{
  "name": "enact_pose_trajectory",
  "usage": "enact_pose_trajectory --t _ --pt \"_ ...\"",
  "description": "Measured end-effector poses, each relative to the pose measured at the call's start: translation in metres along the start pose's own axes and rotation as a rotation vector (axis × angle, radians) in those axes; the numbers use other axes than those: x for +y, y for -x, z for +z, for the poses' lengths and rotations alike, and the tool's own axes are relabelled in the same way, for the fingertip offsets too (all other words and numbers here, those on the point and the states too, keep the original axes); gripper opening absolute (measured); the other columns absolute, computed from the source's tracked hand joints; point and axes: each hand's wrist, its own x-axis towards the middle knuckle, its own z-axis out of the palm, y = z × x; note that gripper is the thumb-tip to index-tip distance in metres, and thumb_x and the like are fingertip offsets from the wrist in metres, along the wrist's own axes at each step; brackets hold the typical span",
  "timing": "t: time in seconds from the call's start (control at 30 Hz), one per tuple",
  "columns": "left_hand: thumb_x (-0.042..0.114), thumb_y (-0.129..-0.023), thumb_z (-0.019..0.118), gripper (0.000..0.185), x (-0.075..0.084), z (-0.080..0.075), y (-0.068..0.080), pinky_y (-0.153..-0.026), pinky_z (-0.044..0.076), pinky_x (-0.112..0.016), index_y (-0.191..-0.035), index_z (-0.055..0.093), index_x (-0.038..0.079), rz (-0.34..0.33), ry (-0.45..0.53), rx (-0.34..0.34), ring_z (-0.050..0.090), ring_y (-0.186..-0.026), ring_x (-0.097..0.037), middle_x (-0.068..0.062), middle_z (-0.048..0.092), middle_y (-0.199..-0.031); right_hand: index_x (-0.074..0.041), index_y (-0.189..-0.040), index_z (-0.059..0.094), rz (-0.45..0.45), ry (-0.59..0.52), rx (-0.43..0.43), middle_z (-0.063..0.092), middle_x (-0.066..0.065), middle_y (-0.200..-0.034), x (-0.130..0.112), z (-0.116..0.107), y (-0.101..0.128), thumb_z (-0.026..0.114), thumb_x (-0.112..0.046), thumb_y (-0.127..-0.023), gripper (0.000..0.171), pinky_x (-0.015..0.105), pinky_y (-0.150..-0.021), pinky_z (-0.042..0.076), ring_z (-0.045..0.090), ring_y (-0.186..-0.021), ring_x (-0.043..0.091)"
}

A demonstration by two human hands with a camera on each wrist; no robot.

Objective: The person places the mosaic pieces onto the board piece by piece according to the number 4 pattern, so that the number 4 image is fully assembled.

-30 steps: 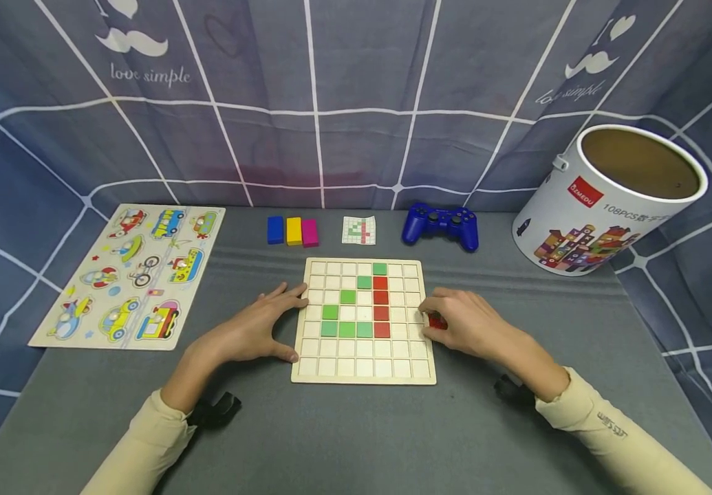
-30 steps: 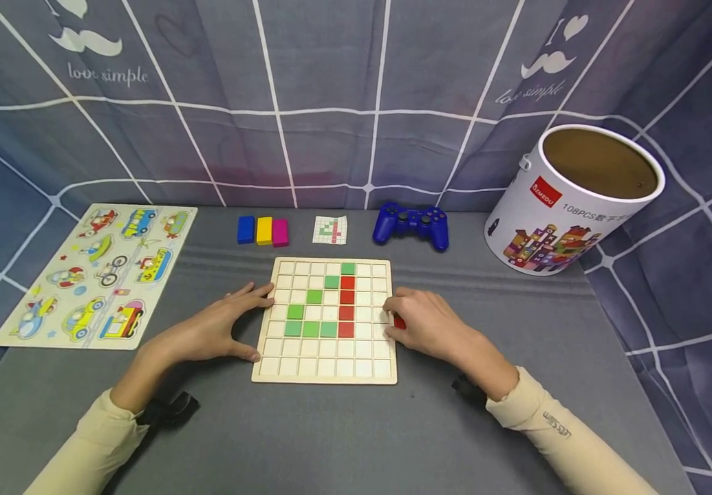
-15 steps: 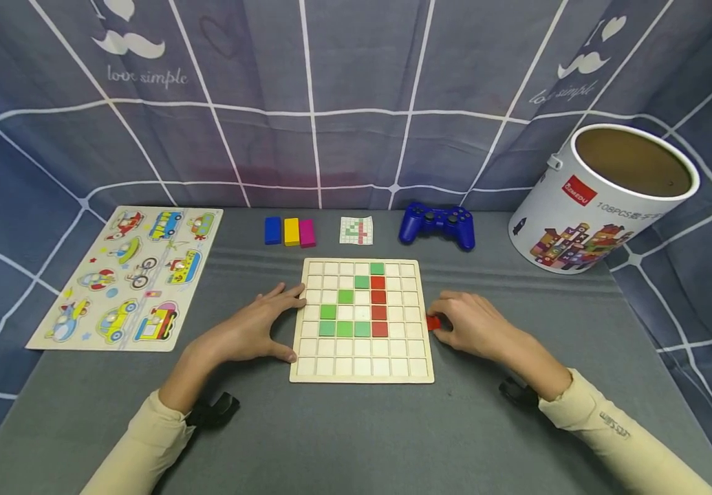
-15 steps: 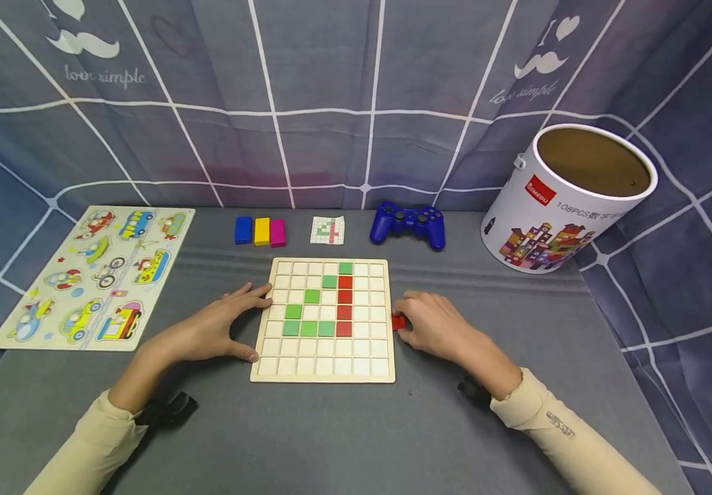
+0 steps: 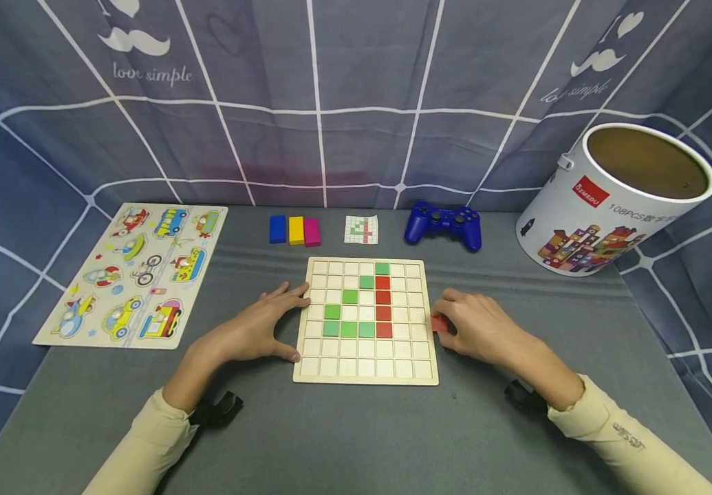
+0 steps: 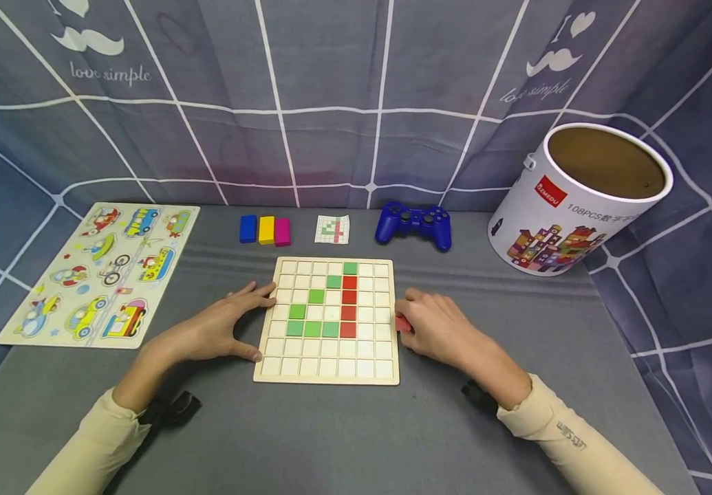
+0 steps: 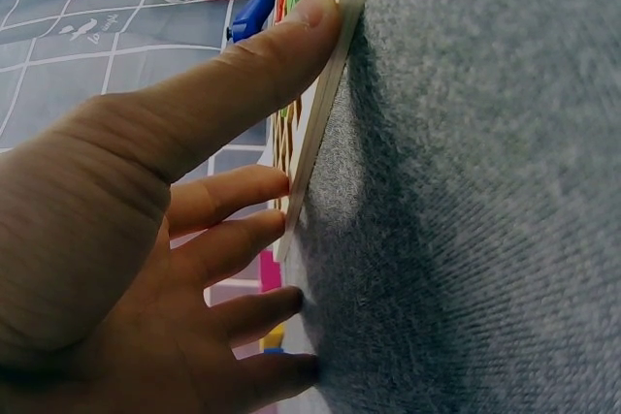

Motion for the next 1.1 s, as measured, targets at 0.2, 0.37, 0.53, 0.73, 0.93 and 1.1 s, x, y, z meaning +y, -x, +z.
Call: enact_pose_trajectory --t 0.2,0.37,0.53,0.73,0.93,1.1 --pt "0.03 -0.068 0.094 0.095 -0.001 0.001 0.002 -0.115 0.01 -0.066 -0.147 0.048 0.005 0.004 -0.011 0.005 0.011 -0.15 -0.039 -0.005 0.023 -0.165 -0.01 -0.099 0.072 -0.074 -0.047 0.005 0.054 -0.004 -0.085 -0.017 0.002 -0.005 0.083 -0.016 -0.077 0.025 0.023 -0.051 0.037 0.043 -0.061 0.006" --pt "0.031 -0.068 0.093 0.093 -0.002 0.002 0.002 -0.114 0.012 -0.067 -0.145 0.049 0.004 0.031 -0.007 0.012 0.012 -0.15 -0.041 -0.008 0.024 -0.164 -0.012 -0.096 0.072 -0.151 -0.094 0.03 0.055 -0.006 -0.082 -0.032 0.018 -0.011 0.08 -0.013 -0.078 0.019 0.022 -0.05 0.038 0.043 -0.06 0.004" --pt "0.031 -0.069 0.093 0.092 -0.002 0.002 0.002 -0.114 0.012 -0.068 -0.145 0.05 0.003 0.04 -0.003 0.009 0.011 -0.15 -0.041 -0.009 0.024 -0.164 -0.012 -0.097 0.072 -0.221 -0.118 0.03 0.056 -0.006 -0.082 -0.044 0.029 -0.017 0.078 -0.011 -0.081 0.017 0.021 -0.052 0.041 0.045 -0.06 0.003" --pt "0.029 -0.069 0.093 0.092 -0.001 0.0 0.001 -0.115 0.011 -0.067 -0.145 0.049 0.003 0.031 -0.007 0.008 0.011 -0.15 -0.04 -0.008 0.024 -0.164 -0.013 -0.093 0.072 -0.249 -0.099 0.038 0.055 -0.005 -0.081 -0.051 0.03 -0.022 0.078 -0.011 -0.081 0.014 0.023 -0.053 0.043 0.047 -0.061 0.006" --pt "0.029 -0.069 0.093 0.092 0.0 0.0 0.001 -0.115 0.011 -0.067 -0.146 0.049 0.004 0.029 -0.011 0.009 0.011 -0.15 -0.04 -0.007 0.024 -0.164 -0.013 -0.091 0.074 -0.25 -0.094 0.021 0.056 -0.004 -0.081 -0.056 0.03 -0.026 0.079 -0.014 -0.084 0.009 0.023 -0.053 0.043 0.048 -0.061 0.006" --pt "0.03 -0.069 0.093 0.092 0.001 0.0 0.002 -0.114 0.012 -0.067 -0.145 0.049 0.003 0.028 -0.02 0.012 0.011 -0.15 -0.04 -0.008 0.024 -0.164 -0.012 -0.092 0.074 -0.243 -0.131 0.001 0.059 -0.004 -0.084 -0.057 0.031 -0.027 0.081 -0.017 -0.084 0.012 0.023 -0.057 0.044 0.049 -0.064 0.006"
